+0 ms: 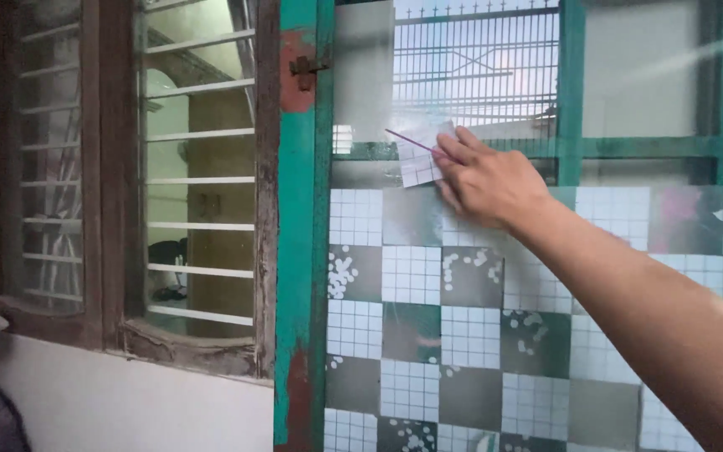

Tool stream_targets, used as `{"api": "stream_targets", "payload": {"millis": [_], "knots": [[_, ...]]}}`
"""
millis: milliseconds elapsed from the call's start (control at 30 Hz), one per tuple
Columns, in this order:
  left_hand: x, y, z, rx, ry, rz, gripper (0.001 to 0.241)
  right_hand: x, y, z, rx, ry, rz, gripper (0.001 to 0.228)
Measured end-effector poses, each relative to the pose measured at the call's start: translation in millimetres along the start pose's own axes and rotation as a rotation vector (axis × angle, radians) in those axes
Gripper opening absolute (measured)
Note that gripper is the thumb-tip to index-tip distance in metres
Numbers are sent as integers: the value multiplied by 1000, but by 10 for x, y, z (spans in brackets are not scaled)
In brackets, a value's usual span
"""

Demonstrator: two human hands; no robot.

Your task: Applying decorative patterned film squares to a glass window pane on a door

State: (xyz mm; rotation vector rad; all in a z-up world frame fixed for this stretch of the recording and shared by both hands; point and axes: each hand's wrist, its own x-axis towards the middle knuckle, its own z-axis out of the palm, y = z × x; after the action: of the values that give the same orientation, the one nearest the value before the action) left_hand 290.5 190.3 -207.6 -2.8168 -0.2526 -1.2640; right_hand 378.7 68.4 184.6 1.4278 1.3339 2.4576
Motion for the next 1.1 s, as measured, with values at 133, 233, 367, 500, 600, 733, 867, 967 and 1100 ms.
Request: {"api": "stream_targets", "payload": {"millis": [133, 233, 367, 500, 600, 733, 867, 967, 1100], "knots": [[806, -94, -1715, 80, 48, 134, 59, 104, -137, 2, 97, -273, 121, 48], [1504, -316, -2373, 134, 75, 244, 61, 236, -65, -104, 145, -339, 183, 38], [2303, -672, -2658, 295, 444, 436, 54, 264, 174, -70, 93, -356, 203, 32], [2652, -801, -2803, 500, 233, 213, 62, 244, 185, -125, 91, -346, 166, 33], [2653, -798, -2912, 587, 178, 192, 63, 258, 161, -240, 92, -359, 158, 35], [2575, -830, -2936, 594, 123, 210, 68, 245, 174, -272, 139, -386, 156, 33], [2509, -807, -2918, 592, 111, 209, 72, 275, 130, -285, 181, -372, 218, 30], [2488, -757, -2972, 585, 47, 183, 73, 276, 110, -254, 229, -387, 248, 38], [2410, -650, -3066, 596, -6, 170, 71, 282, 75, -204, 226, -433, 321, 39]]}}
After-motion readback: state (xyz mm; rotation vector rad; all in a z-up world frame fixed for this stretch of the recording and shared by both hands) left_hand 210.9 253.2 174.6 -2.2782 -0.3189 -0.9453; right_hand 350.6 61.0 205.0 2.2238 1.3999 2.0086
